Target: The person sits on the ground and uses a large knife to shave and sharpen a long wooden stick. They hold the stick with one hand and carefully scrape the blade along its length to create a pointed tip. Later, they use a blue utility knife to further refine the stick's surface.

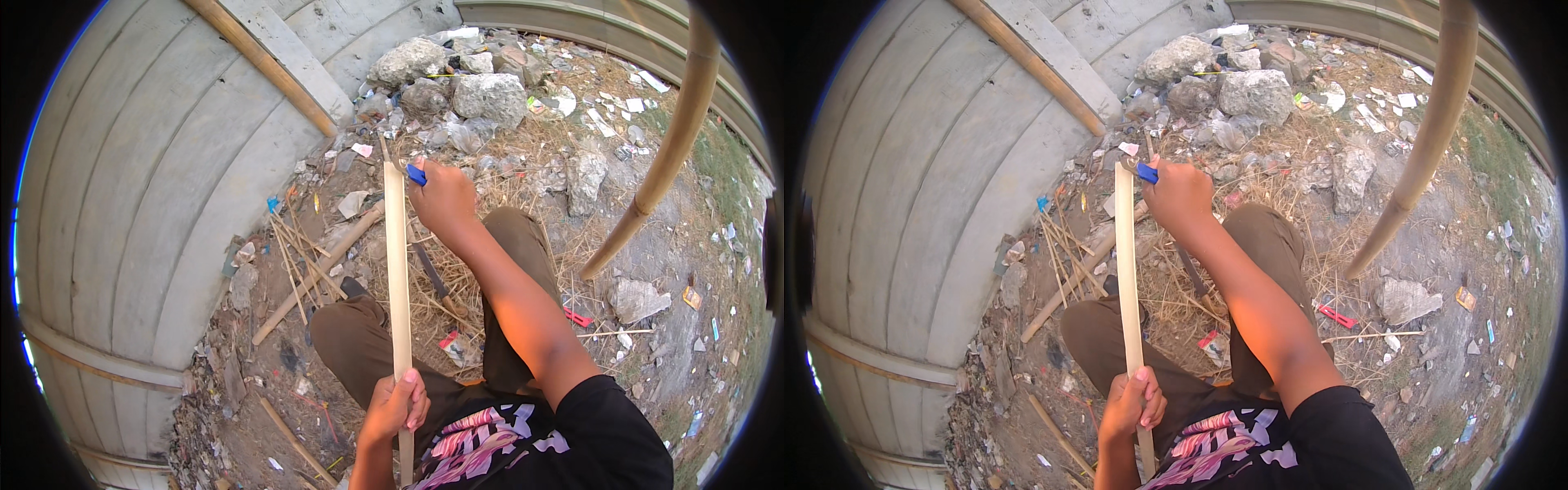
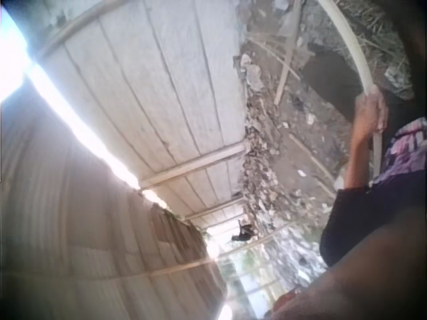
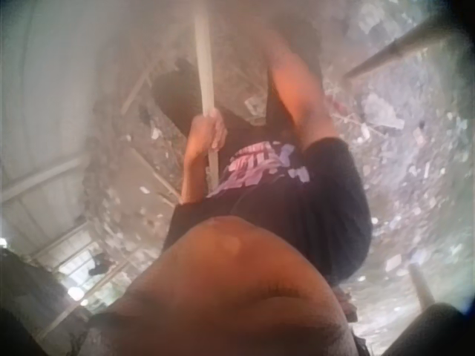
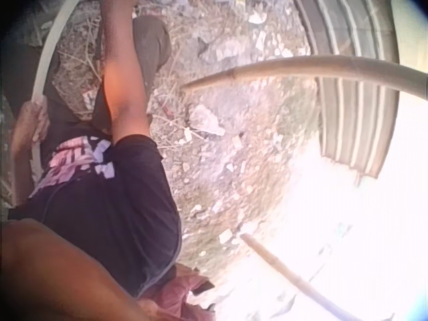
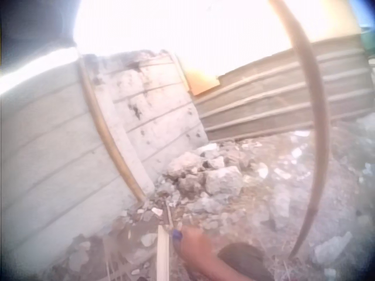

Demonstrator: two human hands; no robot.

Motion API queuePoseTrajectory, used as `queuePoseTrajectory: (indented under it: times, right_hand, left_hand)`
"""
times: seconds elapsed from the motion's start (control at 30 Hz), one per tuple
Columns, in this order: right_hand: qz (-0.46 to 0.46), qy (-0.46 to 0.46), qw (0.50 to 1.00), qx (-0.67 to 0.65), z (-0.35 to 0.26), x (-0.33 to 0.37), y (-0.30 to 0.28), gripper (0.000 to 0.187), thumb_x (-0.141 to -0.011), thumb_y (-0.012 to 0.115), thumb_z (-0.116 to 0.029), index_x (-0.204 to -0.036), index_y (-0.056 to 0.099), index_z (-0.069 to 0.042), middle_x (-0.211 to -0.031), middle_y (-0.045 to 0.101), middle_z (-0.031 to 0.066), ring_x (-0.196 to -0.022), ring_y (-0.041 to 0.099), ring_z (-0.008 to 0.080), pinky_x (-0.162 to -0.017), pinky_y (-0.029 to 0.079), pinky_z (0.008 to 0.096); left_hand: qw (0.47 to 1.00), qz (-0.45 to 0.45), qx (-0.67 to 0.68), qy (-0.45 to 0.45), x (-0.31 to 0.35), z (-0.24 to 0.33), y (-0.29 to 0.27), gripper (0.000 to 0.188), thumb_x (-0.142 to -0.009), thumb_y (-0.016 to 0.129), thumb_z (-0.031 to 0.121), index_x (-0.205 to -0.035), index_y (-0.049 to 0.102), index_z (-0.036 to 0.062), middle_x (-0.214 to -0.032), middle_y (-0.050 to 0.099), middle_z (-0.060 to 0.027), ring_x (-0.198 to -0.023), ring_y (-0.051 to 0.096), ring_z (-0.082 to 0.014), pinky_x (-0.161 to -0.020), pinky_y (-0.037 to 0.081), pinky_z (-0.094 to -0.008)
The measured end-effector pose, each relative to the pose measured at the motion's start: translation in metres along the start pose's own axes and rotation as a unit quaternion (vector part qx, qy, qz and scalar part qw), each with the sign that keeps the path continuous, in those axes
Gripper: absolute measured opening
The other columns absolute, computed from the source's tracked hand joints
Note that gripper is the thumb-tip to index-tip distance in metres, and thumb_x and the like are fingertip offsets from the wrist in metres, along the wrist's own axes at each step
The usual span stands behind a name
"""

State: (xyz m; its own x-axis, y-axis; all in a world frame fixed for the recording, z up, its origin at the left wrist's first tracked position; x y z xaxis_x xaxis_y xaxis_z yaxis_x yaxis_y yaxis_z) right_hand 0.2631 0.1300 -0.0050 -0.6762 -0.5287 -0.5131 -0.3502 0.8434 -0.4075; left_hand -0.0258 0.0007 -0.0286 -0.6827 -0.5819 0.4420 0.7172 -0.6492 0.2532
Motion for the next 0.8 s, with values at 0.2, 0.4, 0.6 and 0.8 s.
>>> queuePoseTrajectory:
  times: [0.2,0.4,0.6,0.8]
  right_hand:
    - [-0.047,0.138,0.979,-0.142,0.013,0.001,-0.003,0.037,-0.092,0.06,-0.033,-0.079,0.07,0.0,-0.071,0.065,0.0257,-0.072,0.066,0.0449,-0.065,0.051,0.0488]
    - [-0.095,0.01,0.973,-0.211,-0.023,0.043,0.003,0.034,-0.096,0.056,-0.024,-0.072,0.062,0.0,-0.061,0.059,0.0206,-0.057,0.059,0.0416,-0.056,0.046,0.0487]
    - [-0.124,-0.17,0.959,-0.188,-0.041,0.076,0.015,0.026,-0.095,0.058,-0.021,-0.074,0.059,-0.005,-0.06,0.058,0.0165,-0.056,0.061,0.0388,-0.053,0.048,0.0482]
    - [-0.083,-0.195,0.957,-0.199,-0.045,0.074,0.013,0.024,-0.095,0.059,-0.019,-0.075,0.058,-0.007,-0.059,0.058,0.0136,-0.052,0.06,0.0359,-0.049,0.046,0.0453]
  left_hand:
    - [0.984,-0.085,-0.148,0.059,0.038,-0.008,0.003,0.029,-0.107,0.046,0.032,-0.098,0.048,0.0041,-0.055,0.054,-0.0107,-0.039,0.042,-0.0109,-0.039,0.035,-0.0235]
    - [0.975,0.093,-0.051,0.197,-0.002,0.028,-0.003,0.025,-0.108,0.044,0.032,-0.109,0.042,0.0078,-0.067,0.056,-0.0098,-0.042,0.045,-0.0104,-0.037,0.038,-0.0227]
    - [0.968,0.095,-0.119,0.199,-0.042,0.091,0.001,0.029,-0.102,0.061,0.032,-0.103,0.045,0.0071,-0.065,0.046,0.0025,-0.048,0.047,-0.0052,-0.04,0.039,-0.0221]
    - [0.935,0.171,-0.194,0.242,-0.065,0.117,0.016,0.024,-0.093,0.067,0.014,-0.1,0.048,0.003,-0.065,0.054,-0.001,-0.041,0.048,-0.0069,-0.037,0.038,-0.0244]
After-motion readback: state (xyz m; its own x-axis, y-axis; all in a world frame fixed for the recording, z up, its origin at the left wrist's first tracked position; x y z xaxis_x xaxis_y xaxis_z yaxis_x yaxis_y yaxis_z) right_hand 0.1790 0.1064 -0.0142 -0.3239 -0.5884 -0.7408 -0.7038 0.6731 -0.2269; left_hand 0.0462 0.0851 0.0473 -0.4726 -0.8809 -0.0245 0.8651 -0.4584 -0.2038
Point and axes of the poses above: each hand's wrist, its own x-axis away from the middle knuckle, its own y-axis out of the palm, z = x × y, the point moved 2 cm from there along -x, towards the middle knuckle
